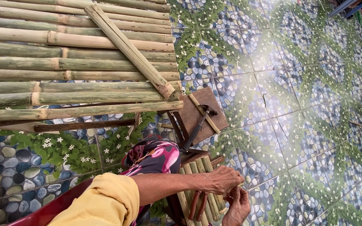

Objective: The person assembles a small bamboo structure by hammering nails into bamboo slats and using pliers to bend and secure them. The person works on the floor, manipulating the bamboo pieces and tools to join the components together.

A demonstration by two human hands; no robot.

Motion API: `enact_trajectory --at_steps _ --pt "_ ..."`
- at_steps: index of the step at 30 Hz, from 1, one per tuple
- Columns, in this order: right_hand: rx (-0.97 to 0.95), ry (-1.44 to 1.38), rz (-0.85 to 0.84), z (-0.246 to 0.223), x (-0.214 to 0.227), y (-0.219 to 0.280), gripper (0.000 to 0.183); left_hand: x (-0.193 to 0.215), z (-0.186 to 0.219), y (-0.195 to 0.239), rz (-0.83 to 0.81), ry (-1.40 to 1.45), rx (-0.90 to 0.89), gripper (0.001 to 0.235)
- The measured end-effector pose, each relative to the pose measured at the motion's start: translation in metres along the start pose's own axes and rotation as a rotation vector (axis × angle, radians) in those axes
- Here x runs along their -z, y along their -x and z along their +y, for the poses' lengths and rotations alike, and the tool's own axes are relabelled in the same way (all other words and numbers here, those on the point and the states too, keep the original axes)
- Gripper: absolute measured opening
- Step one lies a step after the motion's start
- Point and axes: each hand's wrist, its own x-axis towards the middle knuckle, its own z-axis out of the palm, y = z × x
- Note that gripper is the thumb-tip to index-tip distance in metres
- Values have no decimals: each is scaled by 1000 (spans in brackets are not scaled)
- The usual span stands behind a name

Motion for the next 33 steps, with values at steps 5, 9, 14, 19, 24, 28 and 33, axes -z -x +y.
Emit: enact_trajectory --at_steps 5,9,14,19,24,28,33 --pt "-3 23 3 -10 -4 6 29 -7 -3 -1 3 -36 -4 5" --pt "5 -5 -12 0 -1 1 27 -5 -2 1 17 -39 -23 4" --pt "-10 5 0 -18 -9 10 26 -4 -2 -1 -8 -39 -1 7" --pt "-78 26 34 -33 -12 16 24 57 32 -3 -307 306 437 27" --pt "-114 -118 88 -25 -12 15 15 -2 -30 -11 76 691 403 13" --pt "-91 -190 154 -51 -19 28 14 13 -20 0 -3 817 456 15" --pt "5 -230 38 -51 -13 26 13 16 -16 6 -14 748 499 11"
